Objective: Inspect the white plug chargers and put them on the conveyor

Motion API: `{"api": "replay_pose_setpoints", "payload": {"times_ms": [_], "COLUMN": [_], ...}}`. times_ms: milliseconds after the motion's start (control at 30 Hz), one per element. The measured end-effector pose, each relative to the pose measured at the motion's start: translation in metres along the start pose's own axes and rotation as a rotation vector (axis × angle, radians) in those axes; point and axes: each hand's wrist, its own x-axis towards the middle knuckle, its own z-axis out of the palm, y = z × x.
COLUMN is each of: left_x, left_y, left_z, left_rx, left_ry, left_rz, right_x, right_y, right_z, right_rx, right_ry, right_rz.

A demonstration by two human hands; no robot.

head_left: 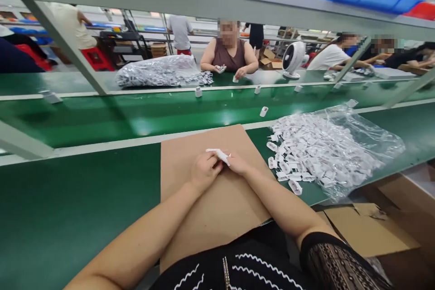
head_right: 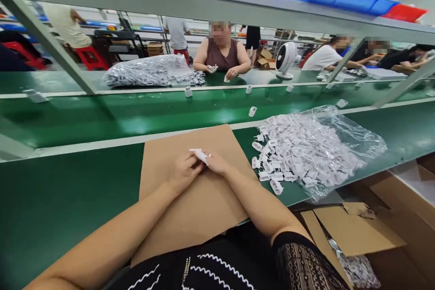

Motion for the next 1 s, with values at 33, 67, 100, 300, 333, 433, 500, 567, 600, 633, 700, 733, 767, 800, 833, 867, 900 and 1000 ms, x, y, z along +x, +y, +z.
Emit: {"api": "replay_pose_setpoints", "payload": {"times_ms": [33,67,100,300,333,433,500,567,600,633,700,733,767,800,833,867,900,1000], "left_x": [0.001,0.002,0.002,0.003,0.003,0.002,0.001,0.001,0.001,0.001,0.002,0.003,0.003,0.003,0.003,0.003,0.003,0.003], "left_y": [0.0,0.0,0.0,0.001,0.002,0.002,0.0,-0.003,-0.005,-0.007,-0.011,-0.012,-0.013,-0.013,-0.013,-0.013,-0.013,-0.013], "left_z": [0.001,0.001,0.001,0.0,-0.001,-0.001,-0.001,-0.001,-0.001,-0.001,-0.001,-0.001,-0.001,-0.001,-0.001,0.0,0.0,0.001], "left_rx": [-0.003,-0.008,-0.014,-0.076,-0.089,-0.127,-0.149,-0.17,-0.18,-0.191,-0.214,-0.224,-0.234,-0.243,-0.252,-0.262,-0.272,-0.297], "left_ry": [0.007,0.015,0.022,0.021,0.015,0.003,0.012,0.031,0.041,0.046,0.047,0.042,0.035,0.028,0.021,0.014,0.008,-0.005], "left_rz": [-0.005,-0.009,-0.013,-0.085,-0.101,-0.152,-0.194,-0.242,-0.264,-0.283,-0.312,-0.324,-0.334,-0.343,-0.35,-0.355,-0.36,-0.378], "right_x": [0.001,0.002,0.003,0.005,0.004,0.0,-0.002,-0.002,-0.001,0.0,0.0,-0.002,-0.004,-0.009,-0.014,-0.021,-0.027,-0.044], "right_y": [0.0,0.0,-0.001,-0.005,-0.006,-0.011,-0.016,-0.021,-0.025,-0.029,-0.04,-0.047,-0.055,-0.064,-0.074,-0.083,-0.091,-0.103], "right_z": [-0.001,-0.001,-0.001,-0.002,-0.002,-0.002,-0.005,-0.011,-0.016,-0.024,-0.045,-0.059,-0.073,-0.089,-0.104,-0.118,-0.13,-0.151], "right_rx": [0.001,0.002,0.001,-0.072,-0.089,-0.16,-0.219,-0.276,-0.302,-0.327,-0.38,-0.41,-0.445,-0.482,-0.524,-0.573,-0.659,-0.896], "right_ry": [0.001,-0.003,-0.008,-0.013,-0.008,0.021,0.068,0.152,0.203,0.254,0.346,0.383,0.416,0.447,0.48,0.511,0.54,0.584], "right_rz": [-0.01,-0.023,-0.036,-0.067,-0.064,-0.051,-0.033,0.001,0.025,0.054,0.127,0.173,0.224,0.264,0.292,0.312,0.359,0.553]}}
